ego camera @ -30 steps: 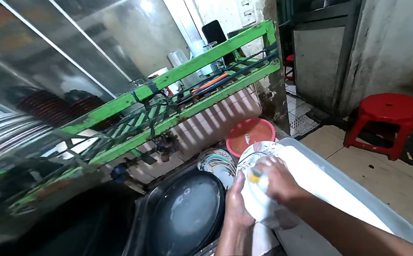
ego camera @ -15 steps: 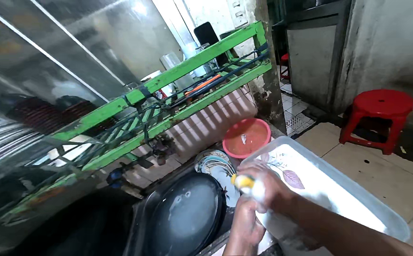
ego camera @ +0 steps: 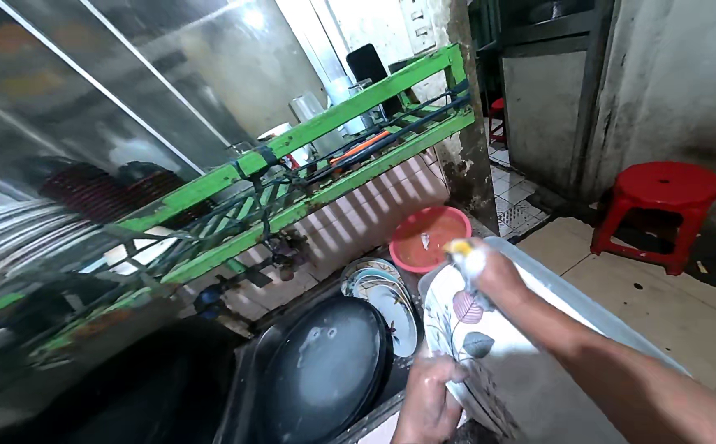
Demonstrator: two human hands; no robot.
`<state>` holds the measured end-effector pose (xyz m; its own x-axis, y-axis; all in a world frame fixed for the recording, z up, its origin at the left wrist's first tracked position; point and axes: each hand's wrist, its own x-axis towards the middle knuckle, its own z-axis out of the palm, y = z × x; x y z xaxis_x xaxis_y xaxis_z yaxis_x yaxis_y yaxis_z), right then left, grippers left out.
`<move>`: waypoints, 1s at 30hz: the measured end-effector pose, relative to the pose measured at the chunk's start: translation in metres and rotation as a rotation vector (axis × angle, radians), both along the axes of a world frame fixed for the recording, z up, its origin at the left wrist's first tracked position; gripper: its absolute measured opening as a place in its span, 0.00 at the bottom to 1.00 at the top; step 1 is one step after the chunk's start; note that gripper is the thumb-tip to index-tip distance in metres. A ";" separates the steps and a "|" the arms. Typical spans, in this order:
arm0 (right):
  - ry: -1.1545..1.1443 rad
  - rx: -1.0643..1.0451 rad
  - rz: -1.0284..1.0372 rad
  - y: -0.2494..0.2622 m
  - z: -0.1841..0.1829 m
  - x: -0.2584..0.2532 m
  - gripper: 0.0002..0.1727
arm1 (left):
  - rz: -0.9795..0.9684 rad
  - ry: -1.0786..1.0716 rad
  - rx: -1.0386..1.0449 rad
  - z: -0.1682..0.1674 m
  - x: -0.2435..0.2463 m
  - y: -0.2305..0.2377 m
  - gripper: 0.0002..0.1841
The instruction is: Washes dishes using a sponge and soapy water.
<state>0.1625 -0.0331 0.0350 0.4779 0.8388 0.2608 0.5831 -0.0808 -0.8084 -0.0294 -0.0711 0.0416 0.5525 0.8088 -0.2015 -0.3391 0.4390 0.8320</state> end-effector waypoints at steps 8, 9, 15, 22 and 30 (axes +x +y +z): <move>-0.057 0.149 0.259 -0.024 0.004 -0.039 0.23 | -0.063 -0.100 -0.100 0.000 0.000 0.011 0.17; -0.100 0.172 0.138 -0.017 -0.005 -0.024 0.22 | 0.016 -0.099 -0.122 0.001 0.000 0.010 0.16; -0.174 0.042 0.128 -0.020 -0.009 -0.028 0.20 | 0.084 -0.284 -0.101 -0.005 0.014 0.026 0.20; -0.424 -0.060 0.359 -0.042 -0.026 -0.006 0.16 | 0.166 -0.394 0.031 0.008 -0.024 0.067 0.19; -0.448 0.155 0.364 -0.029 -0.017 -0.054 0.16 | 0.053 -0.355 -0.004 -0.009 0.003 0.053 0.24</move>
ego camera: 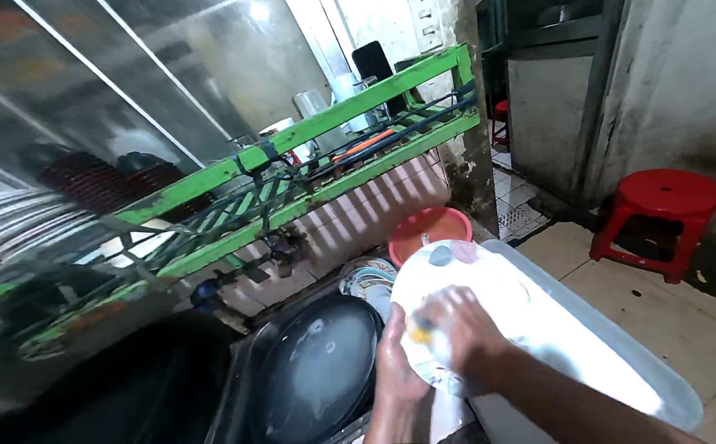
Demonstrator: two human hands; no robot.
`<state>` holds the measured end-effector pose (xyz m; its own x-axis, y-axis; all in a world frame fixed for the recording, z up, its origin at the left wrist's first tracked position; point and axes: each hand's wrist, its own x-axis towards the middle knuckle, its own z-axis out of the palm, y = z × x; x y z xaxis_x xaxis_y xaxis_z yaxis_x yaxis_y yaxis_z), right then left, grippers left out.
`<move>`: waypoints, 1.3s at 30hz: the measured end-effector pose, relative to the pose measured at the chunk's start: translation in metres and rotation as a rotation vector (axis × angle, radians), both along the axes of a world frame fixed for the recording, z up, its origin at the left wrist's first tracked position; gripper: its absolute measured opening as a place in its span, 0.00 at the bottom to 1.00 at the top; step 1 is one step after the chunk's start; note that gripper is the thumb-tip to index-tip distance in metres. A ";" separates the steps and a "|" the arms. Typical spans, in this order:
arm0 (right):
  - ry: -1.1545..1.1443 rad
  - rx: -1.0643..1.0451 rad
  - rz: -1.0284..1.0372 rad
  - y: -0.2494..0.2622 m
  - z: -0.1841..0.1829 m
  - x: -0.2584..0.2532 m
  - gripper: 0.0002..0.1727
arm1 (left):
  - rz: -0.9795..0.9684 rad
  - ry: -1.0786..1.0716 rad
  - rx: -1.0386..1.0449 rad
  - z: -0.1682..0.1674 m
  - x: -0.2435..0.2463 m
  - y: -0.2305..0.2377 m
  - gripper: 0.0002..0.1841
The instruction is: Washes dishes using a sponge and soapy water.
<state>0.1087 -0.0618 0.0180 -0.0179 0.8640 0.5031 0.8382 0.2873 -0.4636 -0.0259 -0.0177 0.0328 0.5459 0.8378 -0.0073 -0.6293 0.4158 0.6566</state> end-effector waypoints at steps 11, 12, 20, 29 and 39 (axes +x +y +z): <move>0.236 -0.010 -0.072 0.023 0.001 0.020 0.22 | 0.027 0.150 -0.113 -0.008 0.024 -0.028 0.26; 0.249 0.011 -0.058 0.028 0.001 0.018 0.22 | 0.048 0.165 -0.127 -0.007 0.025 -0.031 0.27; 1.638 -0.001 -0.413 0.029 0.005 0.072 0.19 | 0.392 0.208 0.308 0.008 0.002 -0.004 0.41; 1.522 -0.082 -0.006 0.009 0.015 0.122 0.22 | 0.211 0.240 -0.282 0.017 -0.015 0.025 0.17; 0.237 -0.145 -0.074 0.013 0.008 0.041 0.24 | -0.026 0.637 0.046 -0.007 0.043 -0.020 0.28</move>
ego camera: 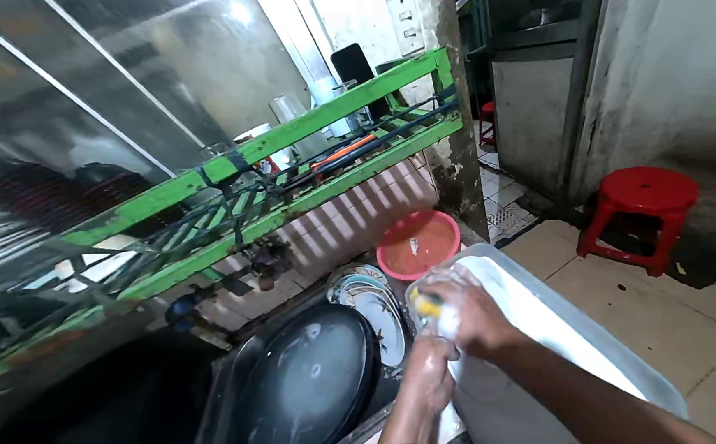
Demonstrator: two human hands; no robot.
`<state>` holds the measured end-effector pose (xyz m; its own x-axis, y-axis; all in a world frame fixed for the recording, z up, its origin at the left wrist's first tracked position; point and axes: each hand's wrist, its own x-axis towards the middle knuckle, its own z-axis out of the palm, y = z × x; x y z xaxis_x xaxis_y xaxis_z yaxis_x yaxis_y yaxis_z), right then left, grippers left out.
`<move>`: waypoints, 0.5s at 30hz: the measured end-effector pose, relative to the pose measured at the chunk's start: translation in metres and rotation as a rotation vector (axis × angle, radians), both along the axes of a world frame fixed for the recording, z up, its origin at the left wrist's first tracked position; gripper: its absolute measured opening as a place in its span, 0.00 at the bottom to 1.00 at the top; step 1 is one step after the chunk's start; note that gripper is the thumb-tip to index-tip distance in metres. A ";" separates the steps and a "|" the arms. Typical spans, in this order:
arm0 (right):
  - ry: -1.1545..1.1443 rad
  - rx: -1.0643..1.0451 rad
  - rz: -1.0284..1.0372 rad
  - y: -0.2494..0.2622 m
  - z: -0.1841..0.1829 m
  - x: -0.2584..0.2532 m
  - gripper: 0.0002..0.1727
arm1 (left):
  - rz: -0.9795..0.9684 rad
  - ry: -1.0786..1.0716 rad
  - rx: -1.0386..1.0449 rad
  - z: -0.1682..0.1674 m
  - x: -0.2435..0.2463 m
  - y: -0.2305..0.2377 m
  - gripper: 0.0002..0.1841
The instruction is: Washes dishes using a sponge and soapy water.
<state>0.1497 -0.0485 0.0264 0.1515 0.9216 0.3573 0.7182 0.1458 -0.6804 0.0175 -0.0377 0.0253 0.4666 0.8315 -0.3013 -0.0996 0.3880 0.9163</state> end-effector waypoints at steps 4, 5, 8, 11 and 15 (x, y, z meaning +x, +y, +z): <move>0.418 -0.085 -0.430 0.002 -0.017 0.067 0.20 | -0.127 0.032 -0.011 -0.008 -0.017 -0.019 0.37; 0.464 -0.123 -0.494 0.001 -0.018 0.073 0.21 | -0.130 0.037 -0.027 -0.007 -0.019 -0.020 0.32; 0.377 -0.141 -0.347 -0.002 -0.008 0.047 0.19 | -0.207 0.099 -0.053 0.001 -0.018 -0.007 0.21; 0.129 -0.032 -0.006 -0.003 0.018 0.003 0.18 | -0.209 -0.069 -0.038 0.005 -0.011 0.010 0.19; 0.252 -0.077 -0.133 0.009 0.012 0.039 0.16 | -0.087 -0.301 -0.133 0.012 -0.018 0.011 0.21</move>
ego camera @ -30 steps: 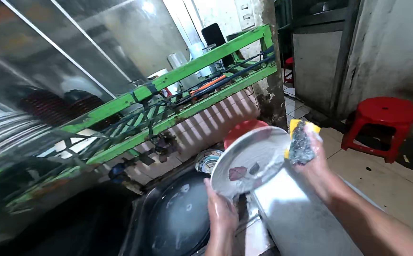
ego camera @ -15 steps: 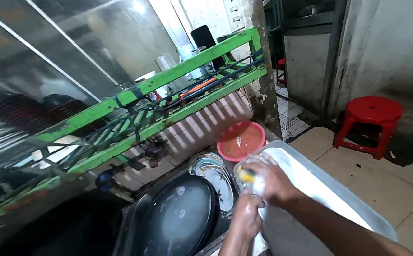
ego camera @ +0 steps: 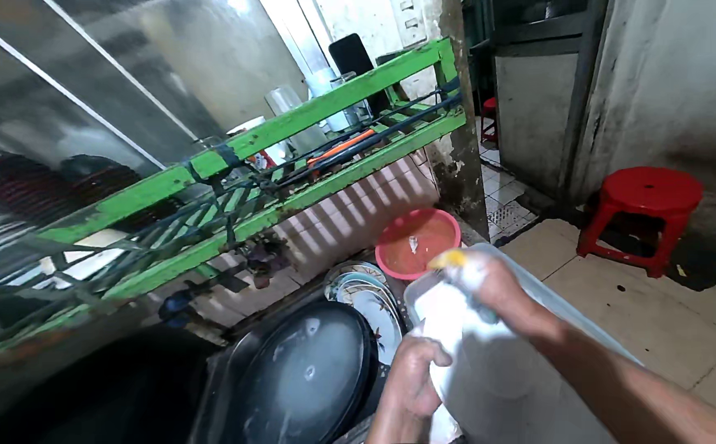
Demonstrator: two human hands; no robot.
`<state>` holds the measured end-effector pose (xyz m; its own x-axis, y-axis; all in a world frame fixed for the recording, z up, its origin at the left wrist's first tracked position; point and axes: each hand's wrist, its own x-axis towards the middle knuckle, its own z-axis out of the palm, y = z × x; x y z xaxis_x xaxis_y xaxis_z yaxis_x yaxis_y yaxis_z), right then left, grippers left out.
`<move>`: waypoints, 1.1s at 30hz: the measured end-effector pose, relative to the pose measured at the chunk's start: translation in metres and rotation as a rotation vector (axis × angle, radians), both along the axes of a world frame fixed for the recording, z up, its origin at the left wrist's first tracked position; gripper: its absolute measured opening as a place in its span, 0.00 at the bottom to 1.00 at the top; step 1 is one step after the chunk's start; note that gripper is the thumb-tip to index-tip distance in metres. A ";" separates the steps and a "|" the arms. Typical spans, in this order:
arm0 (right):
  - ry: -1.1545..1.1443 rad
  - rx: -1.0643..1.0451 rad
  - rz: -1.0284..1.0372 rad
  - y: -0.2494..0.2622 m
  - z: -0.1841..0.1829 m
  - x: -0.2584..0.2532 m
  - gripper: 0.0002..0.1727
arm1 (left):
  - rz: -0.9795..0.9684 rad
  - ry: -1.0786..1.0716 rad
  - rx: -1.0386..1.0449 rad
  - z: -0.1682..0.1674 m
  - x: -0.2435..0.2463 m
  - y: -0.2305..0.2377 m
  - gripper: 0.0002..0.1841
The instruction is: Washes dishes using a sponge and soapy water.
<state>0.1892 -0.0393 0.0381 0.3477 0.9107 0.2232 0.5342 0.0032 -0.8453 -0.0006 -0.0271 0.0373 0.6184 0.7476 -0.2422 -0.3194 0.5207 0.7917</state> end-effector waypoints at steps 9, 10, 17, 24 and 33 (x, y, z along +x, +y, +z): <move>-0.180 0.261 -0.010 -0.018 -0.037 -0.036 0.26 | 0.365 0.165 0.089 -0.002 0.021 -0.007 0.18; -0.121 0.221 -0.018 -0.012 -0.034 -0.026 0.25 | 0.346 0.205 0.077 0.000 0.024 -0.018 0.17; -0.019 0.139 -0.147 -0.019 -0.033 -0.016 0.26 | 0.425 0.142 0.139 0.016 0.024 -0.012 0.23; 0.028 0.175 -0.041 0.001 -0.003 0.007 0.22 | 0.162 0.391 0.199 0.031 0.021 -0.041 0.33; 1.323 0.027 0.008 -0.013 -0.004 -0.008 0.24 | 0.163 0.454 0.988 0.029 0.022 -0.071 0.21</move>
